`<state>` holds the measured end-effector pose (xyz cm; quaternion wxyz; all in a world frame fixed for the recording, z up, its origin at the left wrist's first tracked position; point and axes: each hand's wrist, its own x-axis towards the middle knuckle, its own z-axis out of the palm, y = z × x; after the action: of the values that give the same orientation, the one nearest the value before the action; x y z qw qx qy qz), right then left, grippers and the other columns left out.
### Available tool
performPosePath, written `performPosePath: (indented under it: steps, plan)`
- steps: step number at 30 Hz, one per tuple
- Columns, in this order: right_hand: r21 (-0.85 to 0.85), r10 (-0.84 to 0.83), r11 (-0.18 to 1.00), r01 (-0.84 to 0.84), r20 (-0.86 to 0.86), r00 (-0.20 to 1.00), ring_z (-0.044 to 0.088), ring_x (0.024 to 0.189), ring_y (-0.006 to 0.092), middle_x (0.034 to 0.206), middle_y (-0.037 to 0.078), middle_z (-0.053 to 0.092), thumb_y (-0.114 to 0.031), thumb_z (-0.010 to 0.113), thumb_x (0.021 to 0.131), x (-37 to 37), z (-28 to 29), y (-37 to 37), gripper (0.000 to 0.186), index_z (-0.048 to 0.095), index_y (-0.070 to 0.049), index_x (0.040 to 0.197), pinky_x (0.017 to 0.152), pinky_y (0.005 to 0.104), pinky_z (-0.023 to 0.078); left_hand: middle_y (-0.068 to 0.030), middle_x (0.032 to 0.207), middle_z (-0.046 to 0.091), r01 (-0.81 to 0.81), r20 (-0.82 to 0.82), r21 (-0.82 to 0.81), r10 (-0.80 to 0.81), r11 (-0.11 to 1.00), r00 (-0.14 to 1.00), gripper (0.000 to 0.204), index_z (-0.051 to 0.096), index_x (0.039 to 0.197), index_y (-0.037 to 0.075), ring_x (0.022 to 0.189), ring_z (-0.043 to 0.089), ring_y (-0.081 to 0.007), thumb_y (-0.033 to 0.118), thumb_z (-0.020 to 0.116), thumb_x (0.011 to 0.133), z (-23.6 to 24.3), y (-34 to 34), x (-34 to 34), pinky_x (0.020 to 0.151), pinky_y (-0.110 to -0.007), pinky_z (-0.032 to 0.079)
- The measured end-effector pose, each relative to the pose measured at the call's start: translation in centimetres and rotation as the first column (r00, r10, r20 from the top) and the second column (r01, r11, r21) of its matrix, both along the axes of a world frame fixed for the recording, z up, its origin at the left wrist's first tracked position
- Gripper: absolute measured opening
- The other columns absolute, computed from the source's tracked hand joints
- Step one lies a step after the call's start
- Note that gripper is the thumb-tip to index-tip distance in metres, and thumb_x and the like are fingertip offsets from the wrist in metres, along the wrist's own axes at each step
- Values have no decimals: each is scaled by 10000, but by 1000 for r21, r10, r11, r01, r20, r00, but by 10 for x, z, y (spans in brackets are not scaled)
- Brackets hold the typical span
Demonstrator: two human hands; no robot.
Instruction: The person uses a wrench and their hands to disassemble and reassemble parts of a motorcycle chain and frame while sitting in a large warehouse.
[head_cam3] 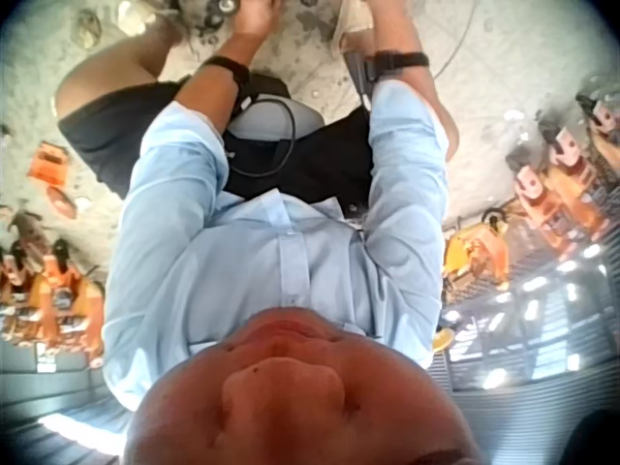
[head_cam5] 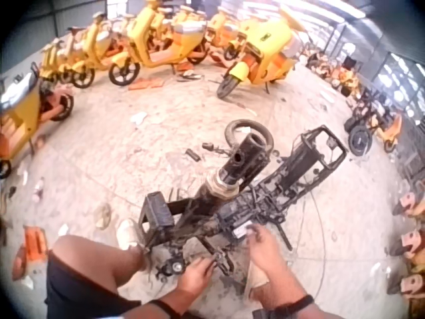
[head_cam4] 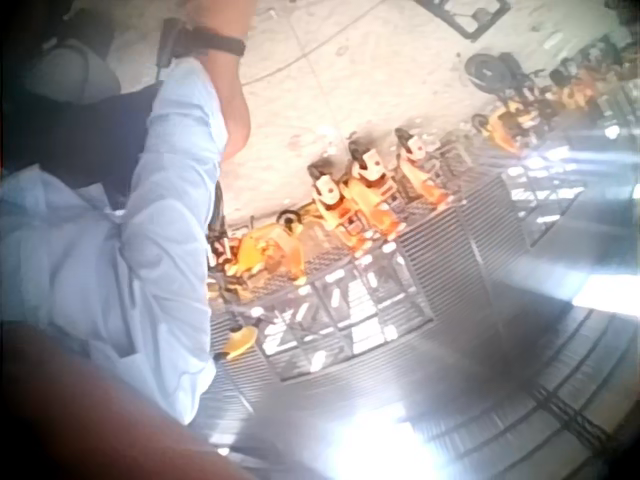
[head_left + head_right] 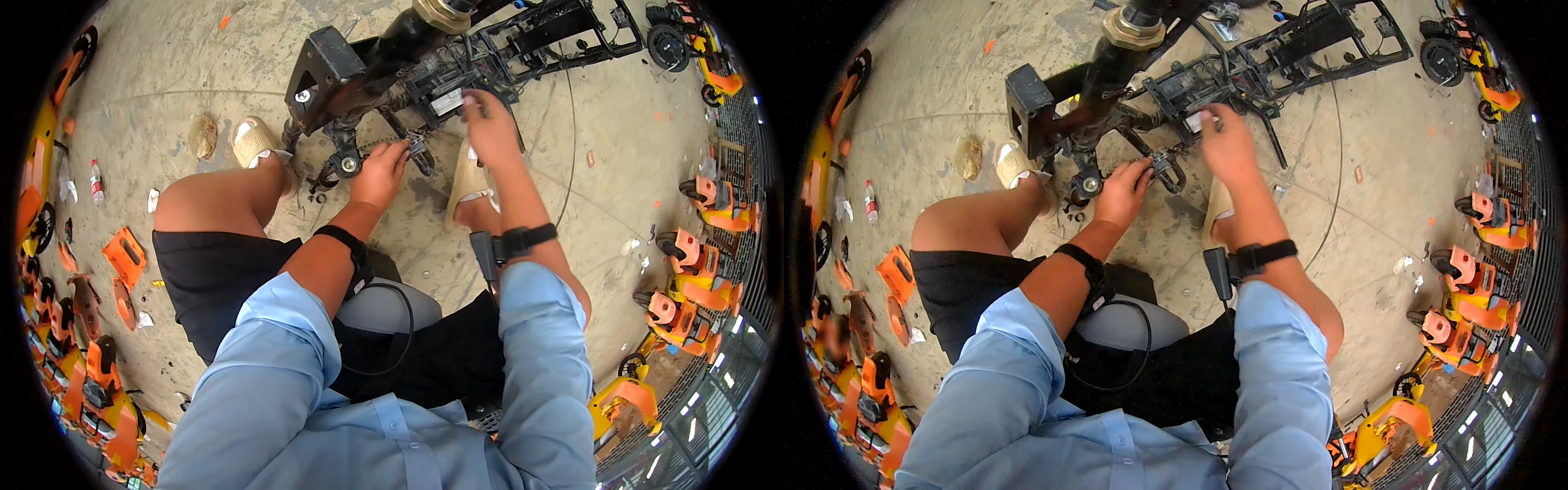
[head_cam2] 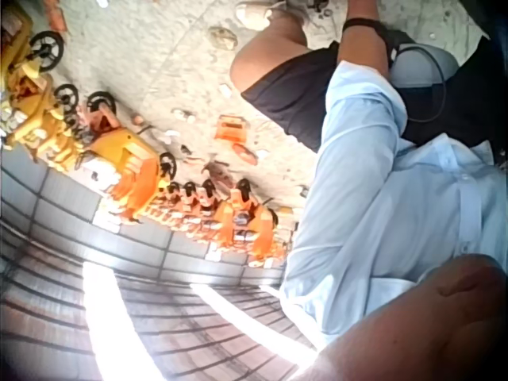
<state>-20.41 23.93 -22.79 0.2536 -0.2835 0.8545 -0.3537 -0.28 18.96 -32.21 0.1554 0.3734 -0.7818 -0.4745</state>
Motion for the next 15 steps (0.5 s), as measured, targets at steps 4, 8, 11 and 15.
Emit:
performPosePath:
  steps: [4,8,11,15]
  plan:
    - [5,20,1000,-19,-313,949,666,955,337,983,177,697,-365,555,1012,-10,54,12,416,675,16,1128,879,387,508,-99,1026,658,-43,-15,-43,42,998,999,220,694,1177,158,907,659,-329,253,606,999,-3,2,-2,725,-433,532]
    - [35,-181,983,178,282,942,683,837,236,947,149,696,-337,561,1016,15,113,14,403,663,21,1170,760,333,545,-97,1062,672,-84,5,-22,84,996,996,228,700,1163,136,928,665,-324,262,618,992,-5,2,-3,742,-427,539]
    - [-53,-221,953,298,548,807,687,846,238,996,173,681,-250,559,1013,24,104,26,372,608,46,1233,770,328,557,-107,1137,679,-77,50,75,73,994,996,257,691,1185,106,952,667,-327,260,632,988,7,2,-4,786,-421,541]
    - [-51,-228,921,386,734,640,699,932,275,1073,212,662,-125,564,1000,34,78,43,391,512,111,1307,827,361,583,-103,1114,677,-93,37,71,90,993,995,256,699,1165,104,953,665,-327,269,649,976,8,2,-4,788,-420,540]
